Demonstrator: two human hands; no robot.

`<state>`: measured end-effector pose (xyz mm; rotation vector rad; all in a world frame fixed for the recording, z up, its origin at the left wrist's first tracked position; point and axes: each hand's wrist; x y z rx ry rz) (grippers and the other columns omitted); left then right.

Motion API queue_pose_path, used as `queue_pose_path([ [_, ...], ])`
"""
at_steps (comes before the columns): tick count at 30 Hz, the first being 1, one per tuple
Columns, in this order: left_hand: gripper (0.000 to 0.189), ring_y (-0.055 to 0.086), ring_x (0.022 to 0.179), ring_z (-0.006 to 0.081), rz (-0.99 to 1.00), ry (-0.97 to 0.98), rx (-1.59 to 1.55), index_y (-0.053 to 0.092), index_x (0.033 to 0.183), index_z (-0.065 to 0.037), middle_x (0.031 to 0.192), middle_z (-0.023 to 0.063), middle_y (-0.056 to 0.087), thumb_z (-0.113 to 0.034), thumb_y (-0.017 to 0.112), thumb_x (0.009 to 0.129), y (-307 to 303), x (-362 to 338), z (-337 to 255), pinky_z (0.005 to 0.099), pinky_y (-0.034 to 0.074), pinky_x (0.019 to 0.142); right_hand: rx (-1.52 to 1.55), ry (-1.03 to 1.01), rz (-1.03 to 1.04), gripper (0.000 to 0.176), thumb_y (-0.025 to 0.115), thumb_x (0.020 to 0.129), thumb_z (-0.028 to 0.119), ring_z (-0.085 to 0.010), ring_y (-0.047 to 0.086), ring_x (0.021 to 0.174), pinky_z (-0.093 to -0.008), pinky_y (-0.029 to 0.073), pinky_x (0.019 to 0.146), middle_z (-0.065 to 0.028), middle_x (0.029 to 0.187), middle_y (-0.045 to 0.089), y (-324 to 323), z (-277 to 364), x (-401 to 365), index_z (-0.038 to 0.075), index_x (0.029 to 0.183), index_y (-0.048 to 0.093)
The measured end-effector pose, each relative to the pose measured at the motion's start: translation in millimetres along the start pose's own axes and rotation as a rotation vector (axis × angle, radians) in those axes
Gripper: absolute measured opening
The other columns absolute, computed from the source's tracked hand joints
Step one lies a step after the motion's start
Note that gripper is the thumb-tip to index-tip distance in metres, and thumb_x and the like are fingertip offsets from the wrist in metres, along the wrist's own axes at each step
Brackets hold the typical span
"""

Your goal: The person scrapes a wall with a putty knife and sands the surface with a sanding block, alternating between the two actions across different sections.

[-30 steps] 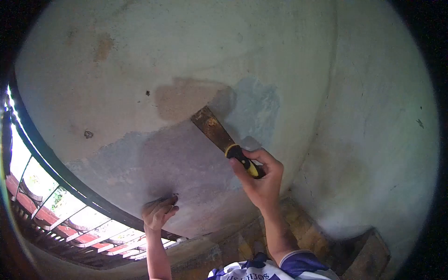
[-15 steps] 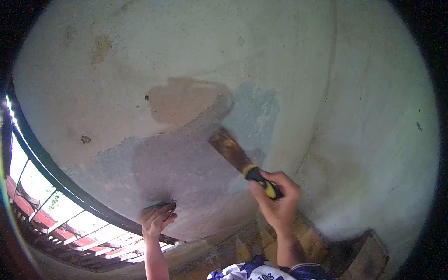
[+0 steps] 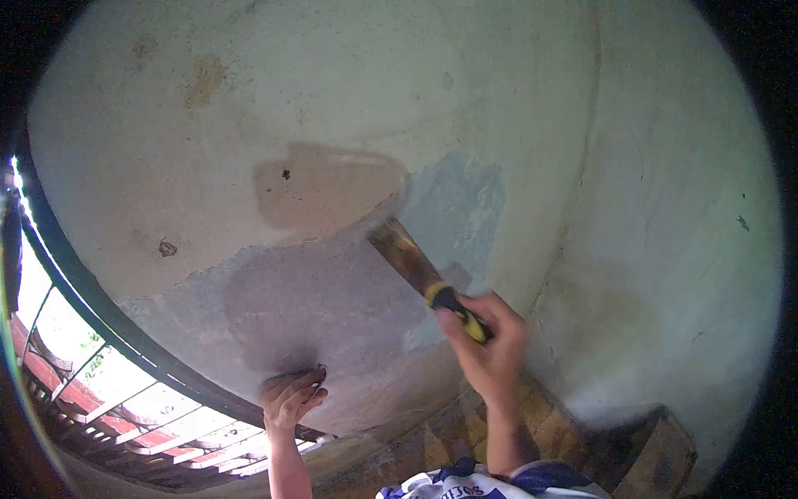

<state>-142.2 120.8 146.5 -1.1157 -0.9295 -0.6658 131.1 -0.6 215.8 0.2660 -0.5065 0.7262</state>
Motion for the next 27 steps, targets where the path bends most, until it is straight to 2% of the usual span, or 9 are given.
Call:
queue_pose_path([
  [2, 0.036, 0.070, 0.064, 0.0133, -0.054, 0.013, -0.015, 0.048, 0.104, -0.013, 0.084, 0.0013, 0.073, -0.026, 0.075, 0.084, 4.0, 1.3, -0.1, 0.0244, 0.054, 0.049, 0.082, -0.023, 0.050, 0.017, 0.074, 0.085, 0.008, -0.0047, 0.059, 0.068, -0.0209, 0.046, 0.058, -0.0053, 0.077, 0.067, 21.4, -13.4, 13.4, -0.004, 0.090, 0.063],
  [4, 0.035, 0.070, 0.064, 0.0131, -0.084, 0.013, -0.022, 0.048, 0.104, -0.013, 0.083, 0.0009, 0.073, -0.026, 0.075, 0.085, 6.9, 0.6, 0.7, 0.0240, 0.054, 0.049, 0.028, -0.048, 0.011, 0.018, 0.075, 0.084, 0.009, -0.0043, 0.058, 0.068, -0.0205, 0.045, 0.057, -0.0042, 0.077, 0.066, 15.2, -3.4, 5.8, -0.004, 0.090, 0.063],
  [9, 0.037, 0.070, 0.062, 0.0154, 0.018, -0.028, -0.018, 0.045, 0.102, -0.014, 0.081, 0.0045, 0.073, -0.027, 0.075, 0.084, -1.9, 8.0, -4.2, 0.0267, 0.052, 0.047, -0.005, -0.006, -0.053, 0.021, 0.077, 0.082, 0.009, -0.0028, 0.051, 0.066, -0.0193, 0.040, 0.056, 0.0007, 0.072, 0.061, -21.0, 20.8, -23.4, -0.004, 0.091, 0.063],
  [12, 0.036, 0.070, 0.063, 0.0156, -0.069, -0.026, -0.035, 0.045, 0.100, -0.014, 0.081, 0.0046, 0.073, -0.026, 0.075, 0.084, 5.6, 1.6, -3.5, 0.0269, 0.052, 0.048, -0.162, -0.204, 0.031, 0.018, 0.076, 0.083, 0.008, -0.0032, 0.053, 0.067, -0.0198, 0.042, 0.056, -0.0017, 0.073, 0.062, 9.5, 15.0, 4.5, -0.004, 0.089, 0.064],
  [14, 0.036, 0.070, 0.064, 0.0157, -0.037, -0.037, -0.046, 0.046, 0.101, -0.013, 0.081, 0.0045, 0.073, -0.026, 0.074, 0.084, 1.6, 1.1, -6.8, 0.0268, 0.052, 0.048, -0.128, -0.093, 0.020, 0.018, 0.076, 0.082, 0.009, -0.0031, 0.054, 0.068, -0.0196, 0.042, 0.056, -0.0019, 0.073, 0.062, 5.5, 17.4, -1.8, -0.003, 0.088, 0.064],
  [19, 0.035, 0.070, 0.063, 0.0157, -0.028, -0.013, -0.019, 0.046, 0.102, -0.014, 0.081, 0.0044, 0.073, -0.025, 0.074, 0.084, 4.0, 2.3, -0.9, 0.0271, 0.053, 0.049, -0.010, 0.041, -0.013, 0.020, 0.077, 0.082, 0.011, -0.0026, 0.052, 0.066, -0.0192, 0.040, 0.056, 0.0003, 0.075, 0.062, -14.7, 8.1, -30.1, -0.003, 0.090, 0.065],
  [23, 0.037, 0.068, 0.062, 0.0130, -0.036, 0.006, 0.005, 0.048, 0.103, -0.013, 0.084, 0.0011, 0.073, -0.026, 0.077, 0.082, 6.2, -0.4, 1.1, 0.0246, 0.053, 0.049, -0.022, -0.029, 0.057, 0.020, 0.076, 0.084, 0.010, -0.0043, 0.055, 0.071, -0.0207, 0.044, 0.061, -0.0017, 0.076, 0.063, 20.9, 6.2, -6.8, -0.004, 0.092, 0.064],
  [26, 0.038, 0.068, 0.062, 0.0119, -0.056, 0.018, 0.020, 0.049, 0.103, -0.013, 0.087, -0.0003, 0.073, -0.026, 0.078, 0.081, 5.0, -1.9, 2.1, 0.0236, 0.053, 0.050, -0.051, -0.132, -0.029, 0.021, 0.076, 0.084, 0.010, -0.0035, 0.054, 0.070, -0.0199, 0.043, 0.059, -0.0022, 0.076, 0.063, 22.4, 20.5, -12.3, -0.004, 0.092, 0.064],
  [27, 0.038, 0.068, 0.062, 0.0121, -0.058, 0.021, 0.023, 0.050, 0.102, -0.013, 0.087, -0.0002, 0.073, -0.025, 0.078, 0.081, 4.4, -1.8, 2.9, 0.0237, 0.054, 0.050, 0.044, -0.076, -0.028, 0.021, 0.076, 0.084, 0.011, -0.0028, 0.054, 0.070, -0.0186, 0.042, 0.058, -0.0028, 0.076, 0.063, 15.0, 20.6, -18.5, -0.004, 0.093, 0.064],
])
Point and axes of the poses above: each hand's wrist, its own x-axis towards the middle knuckle, its own y-axis out of the palm, z = x × y
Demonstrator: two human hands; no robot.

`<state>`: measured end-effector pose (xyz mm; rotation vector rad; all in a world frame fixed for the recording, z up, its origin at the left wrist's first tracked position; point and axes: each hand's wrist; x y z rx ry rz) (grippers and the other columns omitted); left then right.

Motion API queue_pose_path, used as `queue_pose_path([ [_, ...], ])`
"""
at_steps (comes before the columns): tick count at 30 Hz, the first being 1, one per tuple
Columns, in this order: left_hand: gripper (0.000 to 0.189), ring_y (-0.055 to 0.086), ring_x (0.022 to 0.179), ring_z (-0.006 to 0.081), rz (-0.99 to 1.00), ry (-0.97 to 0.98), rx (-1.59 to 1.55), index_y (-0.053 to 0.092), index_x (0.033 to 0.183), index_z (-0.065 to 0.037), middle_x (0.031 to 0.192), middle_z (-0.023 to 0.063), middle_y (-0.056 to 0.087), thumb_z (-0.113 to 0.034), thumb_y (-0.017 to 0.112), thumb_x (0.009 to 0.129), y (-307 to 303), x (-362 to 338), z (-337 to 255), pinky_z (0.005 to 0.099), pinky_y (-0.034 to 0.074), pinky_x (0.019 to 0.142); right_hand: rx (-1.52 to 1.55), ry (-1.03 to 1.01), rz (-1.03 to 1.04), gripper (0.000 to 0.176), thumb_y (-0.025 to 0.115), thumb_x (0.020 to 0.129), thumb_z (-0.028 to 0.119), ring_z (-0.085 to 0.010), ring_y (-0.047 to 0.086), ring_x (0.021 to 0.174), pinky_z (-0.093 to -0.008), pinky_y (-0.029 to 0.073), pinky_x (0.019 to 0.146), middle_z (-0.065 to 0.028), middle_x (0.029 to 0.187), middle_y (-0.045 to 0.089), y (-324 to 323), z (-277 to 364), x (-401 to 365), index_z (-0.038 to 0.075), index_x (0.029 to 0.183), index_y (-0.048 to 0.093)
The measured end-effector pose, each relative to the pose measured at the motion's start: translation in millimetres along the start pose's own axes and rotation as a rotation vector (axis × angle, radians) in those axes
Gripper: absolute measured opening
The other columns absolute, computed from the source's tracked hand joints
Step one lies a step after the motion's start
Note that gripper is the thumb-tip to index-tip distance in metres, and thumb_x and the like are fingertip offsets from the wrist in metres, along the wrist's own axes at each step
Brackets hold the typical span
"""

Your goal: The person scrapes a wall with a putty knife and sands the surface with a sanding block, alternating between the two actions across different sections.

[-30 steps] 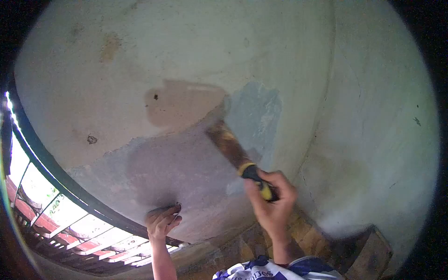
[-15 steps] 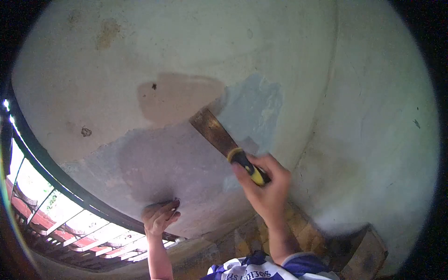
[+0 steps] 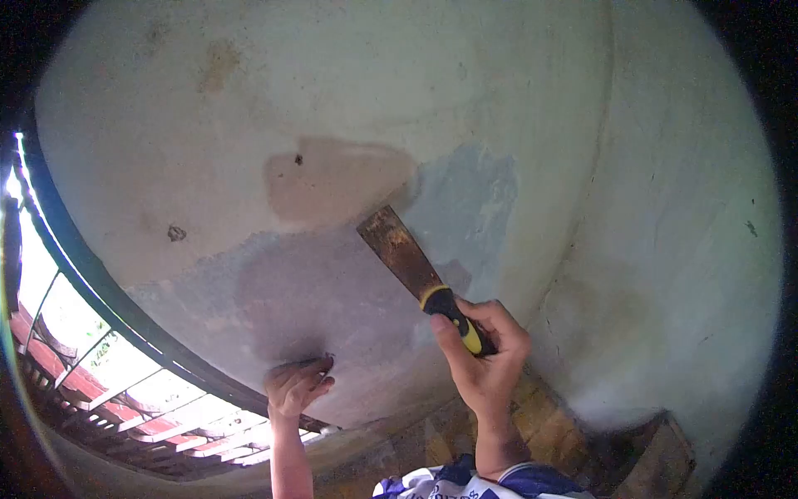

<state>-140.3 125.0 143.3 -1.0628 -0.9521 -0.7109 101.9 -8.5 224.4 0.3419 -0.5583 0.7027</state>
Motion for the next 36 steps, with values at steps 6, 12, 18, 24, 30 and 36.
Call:
queue_pose_path([
  [6, 0.037, 0.068, 0.063, 0.0128, 0.041, -0.020, -0.027, 0.050, 0.101, -0.013, 0.087, 0.0003, 0.073, -0.025, 0.079, 0.081, -1.7, 3.3, -2.6, 0.0243, 0.054, 0.051, -0.107, -0.007, 0.008, 0.021, 0.076, 0.084, 0.011, -0.0023, 0.053, 0.067, -0.0185, 0.041, 0.056, -0.0009, 0.075, 0.062, -9.1, -12.4, 10.5, -0.004, 0.090, 0.064],
  [12, 0.037, 0.068, 0.063, 0.0117, 0.045, -0.017, -0.030, 0.050, 0.100, -0.013, 0.087, -0.0006, 0.073, -0.024, 0.079, 0.080, -2.7, 4.6, -1.5, 0.0239, 0.054, 0.051, -0.153, -0.030, 0.021, 0.022, 0.077, 0.084, 0.012, -0.0018, 0.052, 0.067, -0.0188, 0.041, 0.056, 0.0005, 0.073, 0.060, -9.1, -15.0, 18.4, -0.003, 0.090, 0.062],
  [18, 0.035, 0.069, 0.061, 0.0167, 0.035, -0.044, -0.044, 0.048, 0.101, -0.011, 0.078, 0.0049, 0.072, -0.025, 0.075, 0.084, 3.8, 1.5, -2.0, 0.0268, 0.055, 0.050, 0.036, 0.030, 0.035, 0.018, 0.074, 0.086, 0.010, -0.0020, 0.054, 0.067, -0.0188, 0.042, 0.057, -0.0019, 0.076, 0.064, -3.6, -11.3, 20.2, -0.003, 0.091, 0.063],
  [24, 0.033, 0.069, 0.060, 0.0170, 0.025, -0.106, -0.034, 0.052, 0.099, -0.010, 0.075, 0.0052, 0.072, -0.027, 0.076, 0.083, 5.1, 8.0, -2.3, 0.0281, 0.054, 0.050, -0.050, 0.038, 0.094, 0.021, 0.076, 0.084, 0.012, -0.0036, 0.055, 0.068, -0.0192, 0.044, 0.059, -0.0029, 0.075, 0.065, -42.1, -9.1, 20.3, -0.004, 0.092, 0.064],
  [30, 0.028, 0.065, 0.054, 0.0129, 0.093, -0.313, 0.016, 0.059, 0.087, -0.012, 0.071, 0.0006, 0.070, -0.025, 0.082, 0.077, 3.5, 11.9, -14.6, 0.0259, 0.049, 0.049, 0.065, 0.048, 0.135, 0.023, 0.079, 0.081, 0.013, -0.0041, 0.057, 0.067, -0.0204, 0.045, 0.056, -0.0031, 0.072, 0.064, -6.9, -20.5, 28.5, -0.002, 0.090, 0.065],
  [36, 0.030, 0.068, 0.060, 0.0195, 0.018, -0.553, -0.049, 0.061, 0.080, -0.007, 0.073, 0.0066, 0.071, -0.026, 0.083, 0.074, -5.2, -19.8, -54.2, 0.0302, 0.052, 0.058, 0.068, 0.041, 0.161, 0.022, 0.077, 0.082, 0.011, -0.0042, 0.056, 0.070, -0.0189, 0.043, 0.060, -0.0035, 0.080, 0.065, -47.6, -40.7, 25.1, -0.002, 0.091, 0.062],
])
Point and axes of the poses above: each hand's wrist, its own x-axis towards the middle knuckle, its own y-axis out of the palm, z = x × y
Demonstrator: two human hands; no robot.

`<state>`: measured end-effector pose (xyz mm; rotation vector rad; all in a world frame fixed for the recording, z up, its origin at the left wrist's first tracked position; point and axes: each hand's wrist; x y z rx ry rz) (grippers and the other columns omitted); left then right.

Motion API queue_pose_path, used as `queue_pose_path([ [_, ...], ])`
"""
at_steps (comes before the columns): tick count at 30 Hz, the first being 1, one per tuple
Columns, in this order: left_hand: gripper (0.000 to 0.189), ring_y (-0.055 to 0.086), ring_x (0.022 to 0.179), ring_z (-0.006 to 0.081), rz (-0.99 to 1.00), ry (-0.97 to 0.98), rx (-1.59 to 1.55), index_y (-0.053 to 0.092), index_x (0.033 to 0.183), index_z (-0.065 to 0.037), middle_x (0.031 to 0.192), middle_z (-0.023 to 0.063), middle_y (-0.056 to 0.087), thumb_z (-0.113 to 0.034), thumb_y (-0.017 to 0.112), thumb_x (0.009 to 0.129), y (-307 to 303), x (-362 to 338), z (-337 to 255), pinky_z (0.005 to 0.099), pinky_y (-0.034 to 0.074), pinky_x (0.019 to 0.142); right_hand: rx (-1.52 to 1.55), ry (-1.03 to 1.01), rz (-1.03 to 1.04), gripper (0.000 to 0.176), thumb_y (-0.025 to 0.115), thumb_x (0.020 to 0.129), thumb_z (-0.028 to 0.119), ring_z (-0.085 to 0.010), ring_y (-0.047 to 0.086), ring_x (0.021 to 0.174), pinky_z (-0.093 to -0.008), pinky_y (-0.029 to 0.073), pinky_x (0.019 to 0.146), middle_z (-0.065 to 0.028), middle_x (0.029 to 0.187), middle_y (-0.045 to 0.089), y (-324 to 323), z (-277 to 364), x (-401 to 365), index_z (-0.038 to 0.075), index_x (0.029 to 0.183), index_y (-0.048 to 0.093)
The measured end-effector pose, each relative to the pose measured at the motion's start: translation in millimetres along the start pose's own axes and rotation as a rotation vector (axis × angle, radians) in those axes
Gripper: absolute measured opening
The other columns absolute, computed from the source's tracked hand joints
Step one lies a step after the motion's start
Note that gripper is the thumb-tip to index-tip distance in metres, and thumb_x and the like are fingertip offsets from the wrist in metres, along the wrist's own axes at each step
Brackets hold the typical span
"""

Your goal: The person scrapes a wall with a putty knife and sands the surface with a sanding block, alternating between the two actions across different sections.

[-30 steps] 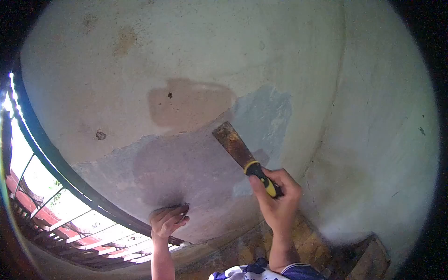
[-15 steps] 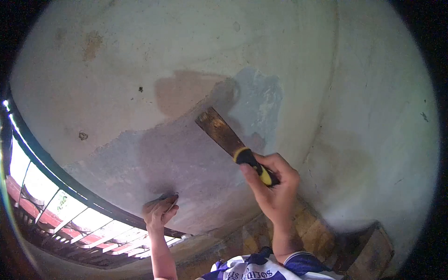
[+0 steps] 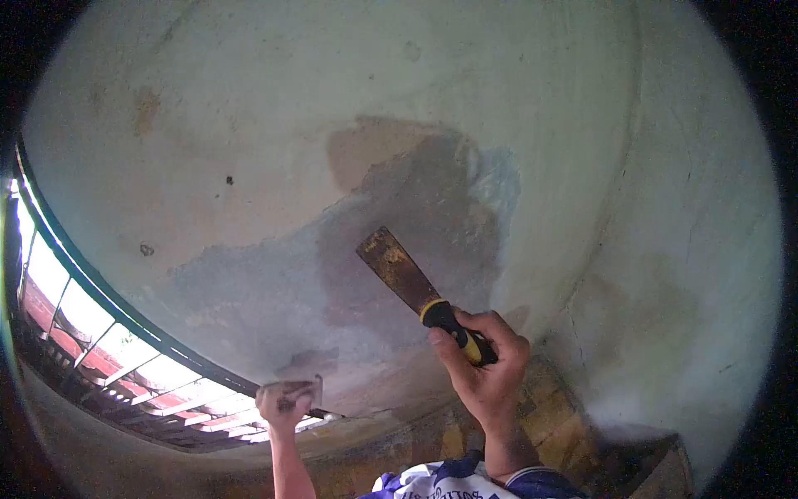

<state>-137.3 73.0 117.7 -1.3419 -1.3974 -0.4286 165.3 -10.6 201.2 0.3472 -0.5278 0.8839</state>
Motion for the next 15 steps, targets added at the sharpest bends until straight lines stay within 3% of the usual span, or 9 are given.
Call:
queue_pose_path([
  [1, 0.031, 0.070, 0.063, 0.0210, -0.018, -0.084, -0.030, 0.062, 0.077, -0.007, 0.074, 0.0070, 0.072, -0.029, 0.083, 0.074, 1.6, -14.9, -6.4, 0.0314, 0.052, 0.060, -0.005, -0.036, -0.015, 0.022, 0.078, 0.082, 0.011, -0.0051, 0.058, 0.069, -0.0196, 0.045, 0.059, -0.0045, 0.080, 0.066, 1.0, -2.4, 5.6, -0.001, 0.091, 0.063],
  [4, 0.028, 0.070, 0.065, 0.0210, 0.225, -0.315, -0.037, 0.060, 0.076, -0.005, 0.076, 0.0092, 0.072, -0.020, 0.083, 0.071, 4.2, -51.3, -25.4, 0.0326, 0.052, 0.060, -0.039, -0.100, 0.000, 0.022, 0.079, 0.080, 0.011, -0.0070, 0.062, 0.068, -0.0214, 0.049, 0.058, -0.0070, 0.078, 0.068, 9.5, 1.3, 23.8, 0.000, 0.092, 0.065],
  [7, 0.027, 0.070, 0.066, 0.0217, 0.398, -0.420, -0.010, 0.059, 0.077, -0.004, 0.078, 0.0115, 0.072, -0.014, 0.083, 0.069, 12.0, -94.8, -33.2, 0.0318, 0.053, 0.060, -0.076, -0.123, 0.043, 0.022, 0.080, 0.079, 0.010, -0.0075, 0.063, 0.068, -0.0221, 0.049, 0.059, -0.0080, 0.077, 0.068, 2.3, 18.8, 33.9, 0.000, 0.092, 0.064],
  [9, 0.029, 0.069, 0.061, 0.0217, 0.315, -0.397, -0.032, 0.067, 0.095, -0.002, 0.077, 0.0123, 0.071, -0.014, 0.081, 0.072, 12.9, -113.6, -44.5, 0.0294, 0.053, 0.058, -0.097, -0.149, 0.044, 0.023, 0.080, 0.079, 0.009, -0.0075, 0.063, 0.068, -0.0221, 0.050, 0.059, -0.0085, 0.076, 0.068, -17.8, 11.1, 27.9, 0.000, 0.093, 0.064],
  [10, 0.027, 0.069, 0.061, 0.0217, 0.216, -0.378, -0.137, 0.066, 0.091, -0.001, 0.077, 0.0124, 0.071, -0.013, 0.081, 0.072, 20.3, -117.1, -48.3, 0.0299, 0.053, 0.058, -0.125, -0.116, 0.076, 0.024, 0.080, 0.078, 0.008, -0.0080, 0.064, 0.069, -0.0222, 0.050, 0.060, -0.0094, 0.078, 0.069, -25.3, 17.0, 30.1, 0.000, 0.093, 0.063],
  [13, 0.026, 0.071, 0.066, 0.0215, 0.247, -0.510, -0.049, 0.066, 0.092, -0.001, 0.078, 0.0127, 0.072, -0.011, 0.080, 0.073, 23.2, -122.9, -61.4, 0.0286, 0.054, 0.060, -0.116, -0.179, 0.019, 0.025, 0.081, 0.078, 0.008, -0.0087, 0.066, 0.070, -0.0222, 0.051, 0.060, -0.0100, 0.078, 0.070, -2.9, 16.7, 49.8, 0.000, 0.093, 0.062],
  [14, 0.025, 0.072, 0.067, 0.0210, 0.223, -0.522, -0.083, 0.066, 0.093, -0.001, 0.078, 0.0131, 0.071, -0.010, 0.079, 0.073, 27.5, -117.6, -65.3, 0.0276, 0.054, 0.060, -0.024, -0.026, 0.092, 0.026, 0.081, 0.078, 0.009, -0.0098, 0.067, 0.072, -0.0233, 0.052, 0.062, -0.0106, 0.080, 0.070, 4.9, 15.9, 54.6, 0.001, 0.093, 0.062],
  [15, 0.025, 0.072, 0.067, 0.0207, 0.238, -0.533, -0.079, 0.066, 0.093, -0.001, 0.078, 0.0131, 0.071, -0.010, 0.079, 0.073, 27.6, -119.6, -69.0, 0.0273, 0.054, 0.060, -0.028, -0.067, 0.089, 0.026, 0.081, 0.078, 0.009, -0.0099, 0.067, 0.073, -0.0237, 0.052, 0.062, -0.0108, 0.080, 0.070, 6.9, 18.9, 52.4, 0.001, 0.093, 0.062],
])
Point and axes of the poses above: each hand's wrist, its own x-axis towards the middle knuckle, its own y-axis out of the palm, z = x × y
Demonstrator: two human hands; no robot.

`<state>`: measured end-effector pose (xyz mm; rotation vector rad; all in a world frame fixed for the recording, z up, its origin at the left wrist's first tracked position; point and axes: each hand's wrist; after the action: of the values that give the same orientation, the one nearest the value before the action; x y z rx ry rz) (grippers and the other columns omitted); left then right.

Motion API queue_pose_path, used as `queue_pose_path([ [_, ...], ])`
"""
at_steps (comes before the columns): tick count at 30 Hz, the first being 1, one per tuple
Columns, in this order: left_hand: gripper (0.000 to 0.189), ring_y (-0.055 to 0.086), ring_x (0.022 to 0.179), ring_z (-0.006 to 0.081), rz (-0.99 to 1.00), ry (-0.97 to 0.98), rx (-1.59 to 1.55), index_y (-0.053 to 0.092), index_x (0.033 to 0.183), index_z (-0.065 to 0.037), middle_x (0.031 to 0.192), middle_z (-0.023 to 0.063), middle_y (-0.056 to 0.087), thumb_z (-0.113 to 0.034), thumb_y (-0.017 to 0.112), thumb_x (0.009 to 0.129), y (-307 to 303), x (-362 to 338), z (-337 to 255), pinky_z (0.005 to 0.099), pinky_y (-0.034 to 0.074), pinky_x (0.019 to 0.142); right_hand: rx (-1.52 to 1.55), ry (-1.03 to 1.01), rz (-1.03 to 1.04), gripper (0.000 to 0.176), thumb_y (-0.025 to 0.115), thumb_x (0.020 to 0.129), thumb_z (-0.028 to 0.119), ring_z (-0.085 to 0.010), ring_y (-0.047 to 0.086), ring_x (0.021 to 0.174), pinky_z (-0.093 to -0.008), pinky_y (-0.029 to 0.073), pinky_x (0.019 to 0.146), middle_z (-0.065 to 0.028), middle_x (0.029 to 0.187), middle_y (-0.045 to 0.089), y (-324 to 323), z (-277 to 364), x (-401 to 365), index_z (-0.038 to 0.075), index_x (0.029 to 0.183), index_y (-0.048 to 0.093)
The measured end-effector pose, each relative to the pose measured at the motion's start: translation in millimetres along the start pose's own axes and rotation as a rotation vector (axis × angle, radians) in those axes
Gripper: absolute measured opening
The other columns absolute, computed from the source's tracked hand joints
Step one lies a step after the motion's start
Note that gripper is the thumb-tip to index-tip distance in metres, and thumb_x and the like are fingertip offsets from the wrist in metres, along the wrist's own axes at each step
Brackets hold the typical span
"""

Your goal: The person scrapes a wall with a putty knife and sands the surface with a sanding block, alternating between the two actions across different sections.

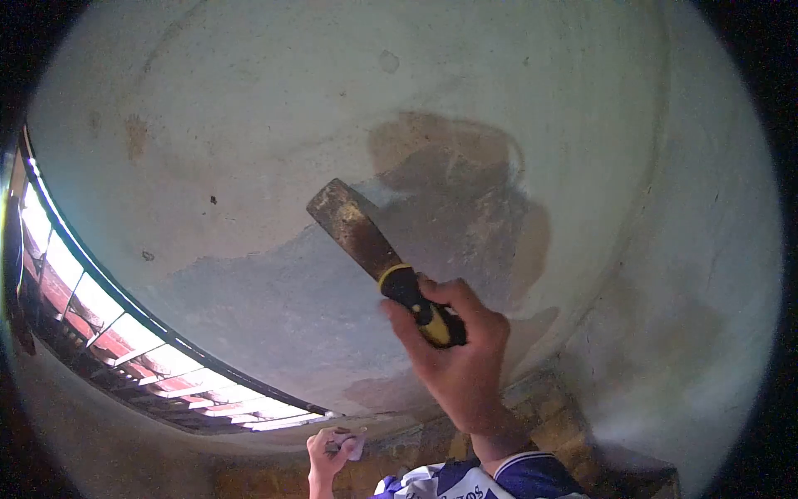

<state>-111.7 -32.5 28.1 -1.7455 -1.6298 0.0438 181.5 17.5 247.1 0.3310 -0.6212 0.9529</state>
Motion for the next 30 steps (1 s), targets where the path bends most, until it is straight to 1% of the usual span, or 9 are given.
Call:
queue_pose_path([
  [2, 0.025, 0.071, 0.066, 0.0200, 0.008, 0.003, 0.006, 0.066, 0.094, -0.001, 0.077, 0.0132, 0.071, -0.010, 0.079, 0.074, 8.0, 5.5, 2.8, 0.0267, 0.054, 0.059, -0.012, -0.116, -0.015, 0.026, 0.081, 0.078, 0.009, -0.0102, 0.068, 0.074, -0.0246, 0.053, 0.063, -0.0110, 0.080, 0.070, -1.9, 8.1, 3.4, 0.000, 0.094, 0.062],
  [11, 0.027, 0.070, 0.065, 0.0164, -0.037, -0.103, 0.009, 0.065, 0.098, -0.001, 0.080, 0.0122, 0.072, -0.009, 0.077, 0.075, 16.7, -7.7, -5.7, 0.0255, 0.053, 0.060, 0.037, -0.023, 0.035, 0.027, 0.083, 0.076, 0.011, -0.0137, 0.066, 0.068, -0.0262, 0.052, 0.060, -0.0114, 0.077, 0.068, -12.7, -2.0, 13.8, 0.001, 0.094, 0.065],
  [16, 0.031, 0.070, 0.066, 0.0154, -0.013, -0.125, -0.032, 0.065, 0.102, -0.002, 0.083, 0.0114, 0.072, -0.011, 0.078, 0.076, 26.9, -8.0, -15.0, 0.0255, 0.053, 0.061, -0.057, -0.383, 0.094, 0.035, 0.088, 0.068, 0.014, -0.0153, 0.066, 0.077, -0.0263, 0.052, 0.059, -0.0114, 0.091, 0.067, -24.2, -1.2, 9.4, 0.006, 0.096, 0.068],
  [17, 0.031, 0.071, 0.066, 0.0158, -0.035, -0.133, -0.040, 0.065, 0.103, -0.002, 0.083, 0.0114, 0.072, -0.011, 0.078, 0.076, 28.4, -9.2, -13.8, 0.0257, 0.053, 0.061, -0.174, -0.473, 0.101, 0.044, 0.090, 0.064, 0.031, -0.0193, 0.062, 0.075, -0.0253, 0.047, 0.059, -0.0087, 0.093, 0.064, -32.4, 2.0, 10.7, 0.010, 0.096, 0.068],
  [20, 0.032, 0.071, 0.067, 0.0157, -0.063, -0.162, -0.041, 0.065, 0.102, -0.001, 0.082, 0.0116, 0.072, -0.010, 0.079, 0.074, 30.8, -18.7, -13.8, 0.0262, 0.054, 0.061, -0.087, -0.511, 0.247, 0.041, 0.092, 0.062, 0.031, -0.0154, 0.062, 0.071, -0.0247, 0.047, 0.056, -0.0035, 0.090, 0.061, -46.4, 3.0, -4.1, 0.016, 0.092, 0.069],
  [21, 0.033, 0.071, 0.067, 0.0150, -0.058, -0.167, -0.024, 0.064, 0.100, 0.000, 0.080, 0.0120, 0.072, -0.009, 0.080, 0.073, 29.2, -19.4, -16.0, 0.0261, 0.054, 0.061, 0.006, -0.548, 0.279, 0.043, 0.092, 0.059, 0.012, -0.0118, 0.064, 0.077, -0.0219, 0.054, 0.057, -0.0003, 0.098, 0.062, -50.1, 7.9, -4.9, 0.012, 0.097, 0.071],
  [24, 0.032, 0.071, 0.066, 0.0166, -0.051, -0.188, 0.029, 0.065, 0.101, -0.001, 0.081, 0.0120, 0.072, -0.010, 0.079, 0.074, 22.9, -23.4, -24.9, 0.0267, 0.054, 0.061, 0.293, -0.723, 0.366, 0.041, 0.092, 0.058, 0.009, -0.0095, 0.064, 0.076, -0.0193, 0.054, 0.056, 0.0003, 0.094, 0.061, -40.7, 4.9, 2.7, 0.013, 0.093, 0.071],
  [27, 0.031, 0.068, 0.064, 0.0149, -0.044, -0.166, -0.003, 0.063, 0.100, 0.000, 0.077, 0.0103, 0.070, -0.011, 0.078, 0.075, 27.0, -32.7, -10.3, 0.0268, 0.052, 0.059, 0.405, -0.891, 0.521, 0.034, 0.091, 0.060, 0.017, -0.0116, 0.056, 0.063, -0.0231, 0.049, 0.054, 0.0038, 0.085, 0.054, -24.6, 10.7, 18.6, 0.019, 0.084, 0.067],
  [30, 0.025, 0.064, 0.065, 0.0131, 0.015, -0.353, -0.008, 0.062, 0.103, 0.000, 0.080, 0.0090, 0.070, -0.006, 0.071, 0.081, 11.5, -35.0, -32.4, 0.0268, 0.052, 0.062, 0.555, -1.121, 0.784, 0.027, 0.077, 0.077, 0.031, -0.0146, 0.049, 0.055, -0.0269, 0.044, 0.053, 0.0021, 0.071, 0.048, 13.1, 31.4, 34.7, 0.012, 0.071, 0.059],
])
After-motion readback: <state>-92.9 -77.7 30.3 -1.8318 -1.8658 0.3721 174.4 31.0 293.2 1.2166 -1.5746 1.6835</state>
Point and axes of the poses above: each hand's wrist, its own x-axis towards the middle knuckle, its own y-axis out of the palm, z = x × y
